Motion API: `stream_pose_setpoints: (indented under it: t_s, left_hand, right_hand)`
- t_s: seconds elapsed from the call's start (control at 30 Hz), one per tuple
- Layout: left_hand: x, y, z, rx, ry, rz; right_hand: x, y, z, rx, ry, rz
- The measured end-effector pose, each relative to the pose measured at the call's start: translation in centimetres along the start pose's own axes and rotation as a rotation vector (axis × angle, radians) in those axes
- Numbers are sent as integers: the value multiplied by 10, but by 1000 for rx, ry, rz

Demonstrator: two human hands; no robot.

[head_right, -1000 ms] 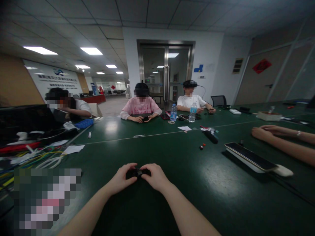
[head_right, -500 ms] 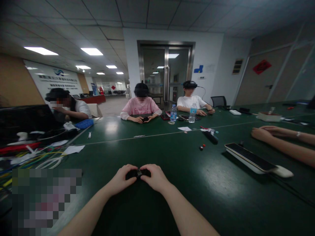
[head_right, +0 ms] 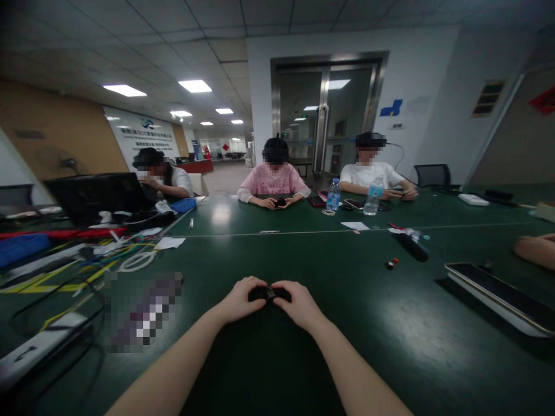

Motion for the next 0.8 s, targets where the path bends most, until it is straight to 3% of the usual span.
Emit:
stream_pose_setpoints:
  t_s: [0.07, 0.13, 0.23, 0.37, 0.53, 0.8]
  left_hand:
    - [1, -1, 2, 3, -7, 8]
    - [1, -7, 0, -54, -68, 122]
    - [4, -26, -13, -225, -324, 369]
    - [23, -58, -38, -354, -537, 491]
    - [53, -88, -63, -457, -723, 531]
    - [56, -88, -83, -434, -834, 460]
  right_hand:
    - [0, 2, 3, -4, 17, -14]
    - [0, 4, 7, -10, 27, -25]
    - [1, 6, 13, -9, 59, -54]
    - [0, 8, 21, 0, 93, -88]
    - [-1, 10, 26, 5, 71, -105]
    - [0, 10, 31, 18, 110, -112]
Point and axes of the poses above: each hand's wrist, its own x-axis away from the middle knuckle, its own y-axis out of the palm, z = x × y, the point moved 2 cm from there along -x, towards the middle knuckle, and after that the axes turned 5 degrees about x, right-handed, at the moved point
